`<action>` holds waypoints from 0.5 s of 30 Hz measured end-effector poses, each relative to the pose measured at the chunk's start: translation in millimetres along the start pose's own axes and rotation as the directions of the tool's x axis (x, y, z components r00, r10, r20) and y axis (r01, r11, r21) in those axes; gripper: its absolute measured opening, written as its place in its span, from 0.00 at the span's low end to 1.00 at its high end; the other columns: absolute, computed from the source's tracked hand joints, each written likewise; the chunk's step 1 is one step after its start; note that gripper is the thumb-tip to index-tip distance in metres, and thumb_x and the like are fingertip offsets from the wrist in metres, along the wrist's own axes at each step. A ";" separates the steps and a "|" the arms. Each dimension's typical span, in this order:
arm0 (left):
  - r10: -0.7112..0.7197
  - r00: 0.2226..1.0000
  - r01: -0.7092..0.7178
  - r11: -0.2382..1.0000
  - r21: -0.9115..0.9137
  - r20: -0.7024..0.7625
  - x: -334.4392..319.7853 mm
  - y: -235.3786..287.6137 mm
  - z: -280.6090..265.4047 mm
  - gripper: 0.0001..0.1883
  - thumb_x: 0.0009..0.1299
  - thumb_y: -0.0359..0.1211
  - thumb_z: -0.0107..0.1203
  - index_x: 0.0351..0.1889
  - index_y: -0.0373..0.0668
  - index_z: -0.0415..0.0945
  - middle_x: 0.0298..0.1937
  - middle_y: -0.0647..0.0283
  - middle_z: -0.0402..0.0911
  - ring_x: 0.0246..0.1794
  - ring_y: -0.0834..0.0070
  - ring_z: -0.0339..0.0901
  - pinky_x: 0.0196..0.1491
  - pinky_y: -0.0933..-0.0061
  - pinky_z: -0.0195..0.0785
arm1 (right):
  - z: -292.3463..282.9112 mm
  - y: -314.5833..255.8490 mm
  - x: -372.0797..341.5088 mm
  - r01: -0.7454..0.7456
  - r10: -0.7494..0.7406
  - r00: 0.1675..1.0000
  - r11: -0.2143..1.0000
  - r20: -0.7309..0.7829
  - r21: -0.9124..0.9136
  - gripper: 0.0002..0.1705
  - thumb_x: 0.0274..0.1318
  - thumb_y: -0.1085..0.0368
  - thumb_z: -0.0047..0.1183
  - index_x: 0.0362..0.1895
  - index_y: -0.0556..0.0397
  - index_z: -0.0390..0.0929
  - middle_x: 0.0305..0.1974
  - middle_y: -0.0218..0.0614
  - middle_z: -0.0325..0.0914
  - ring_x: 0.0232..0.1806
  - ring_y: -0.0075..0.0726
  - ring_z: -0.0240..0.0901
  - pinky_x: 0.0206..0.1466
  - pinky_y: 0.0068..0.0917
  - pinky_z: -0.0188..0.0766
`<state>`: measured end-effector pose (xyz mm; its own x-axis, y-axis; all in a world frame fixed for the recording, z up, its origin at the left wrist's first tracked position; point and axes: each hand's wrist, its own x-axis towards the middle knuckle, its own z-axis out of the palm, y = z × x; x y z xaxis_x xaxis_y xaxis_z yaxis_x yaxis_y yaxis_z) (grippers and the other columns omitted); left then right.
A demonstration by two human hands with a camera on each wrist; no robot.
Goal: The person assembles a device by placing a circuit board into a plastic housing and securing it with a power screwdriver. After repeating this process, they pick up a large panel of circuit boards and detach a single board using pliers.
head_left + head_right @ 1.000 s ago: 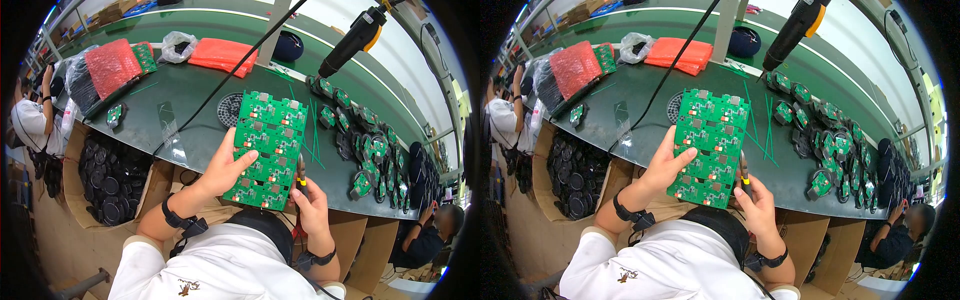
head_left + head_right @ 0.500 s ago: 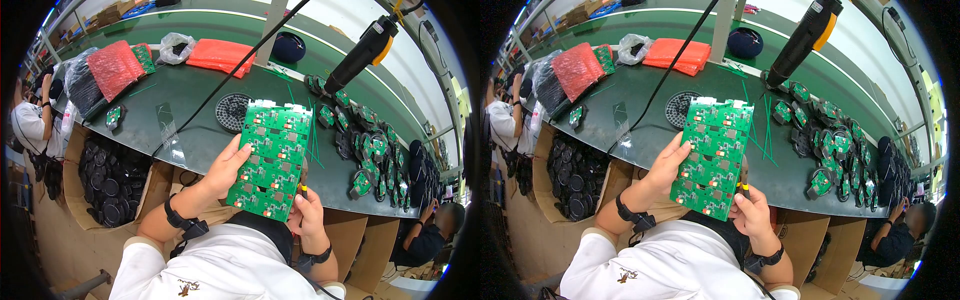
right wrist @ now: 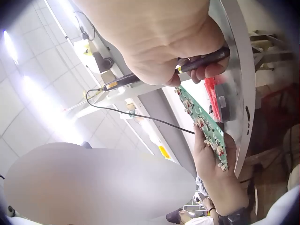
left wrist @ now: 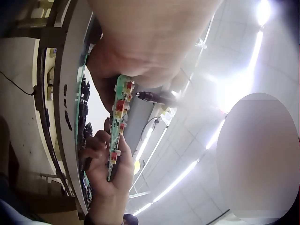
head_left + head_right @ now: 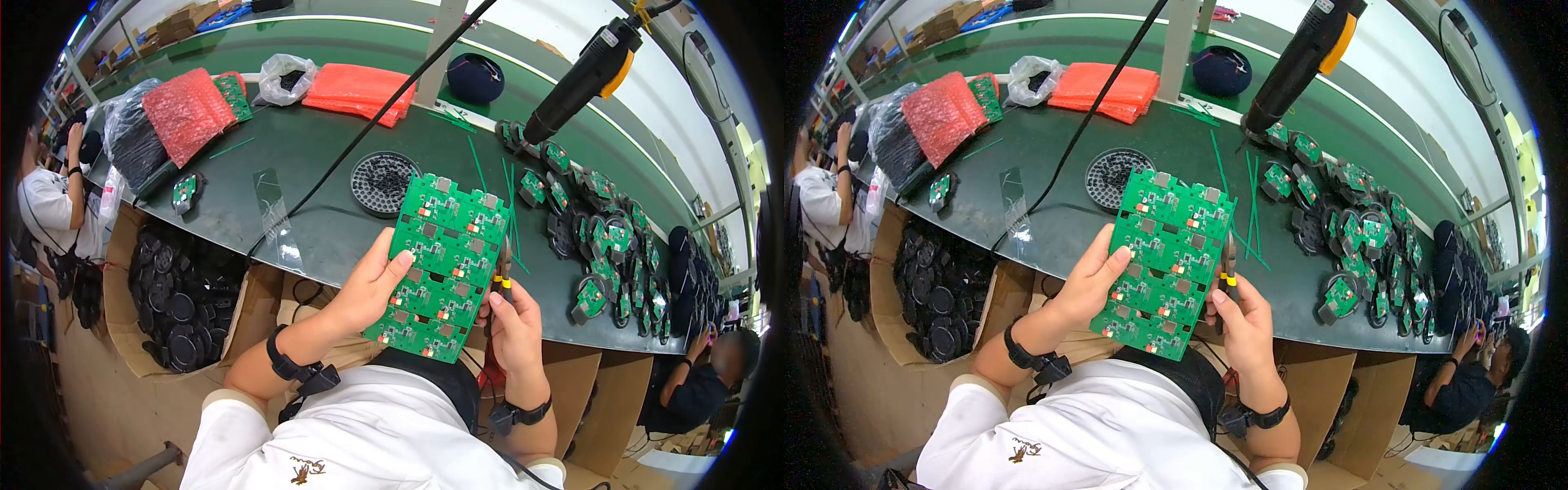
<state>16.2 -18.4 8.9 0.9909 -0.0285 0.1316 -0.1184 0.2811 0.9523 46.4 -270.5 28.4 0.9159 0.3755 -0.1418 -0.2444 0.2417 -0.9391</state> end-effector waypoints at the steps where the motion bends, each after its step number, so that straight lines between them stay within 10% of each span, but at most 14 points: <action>1: 0.001 1.000 -0.001 1.000 -0.001 -0.002 -0.3 0.6 0.6 0.19 0.89 0.37 0.42 0.71 0.39 0.63 0.60 0.63 0.76 0.58 0.78 0.73 0.62 0.70 0.69 | 1.3 0.5 -0.7 -0.001 0.001 1.000 1.000 0.002 -0.001 0.19 0.72 0.67 0.56 0.63 0.59 0.76 0.43 0.27 0.79 0.41 0.22 0.73 0.43 0.25 0.72; 15: -0.132 0.988 0.149 0.943 -0.297 0.075 0.1 -4.7 1.5 0.21 0.89 0.38 0.42 0.75 0.39 0.61 0.69 0.60 0.73 0.69 0.76 0.69 0.72 0.68 0.65 | 2.7 13.4 -5.1 -0.104 0.068 0.991 0.933 0.115 0.344 0.15 0.73 0.63 0.57 0.58 0.56 0.77 0.37 0.25 0.73 0.33 0.19 0.64 0.32 0.19 0.65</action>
<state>16.8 -21.2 4.8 0.9902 -0.1377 0.0247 0.0550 0.5457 0.8362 37.6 -266.7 17.4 0.8547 0.4912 -0.1681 -0.4324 0.4941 -0.7543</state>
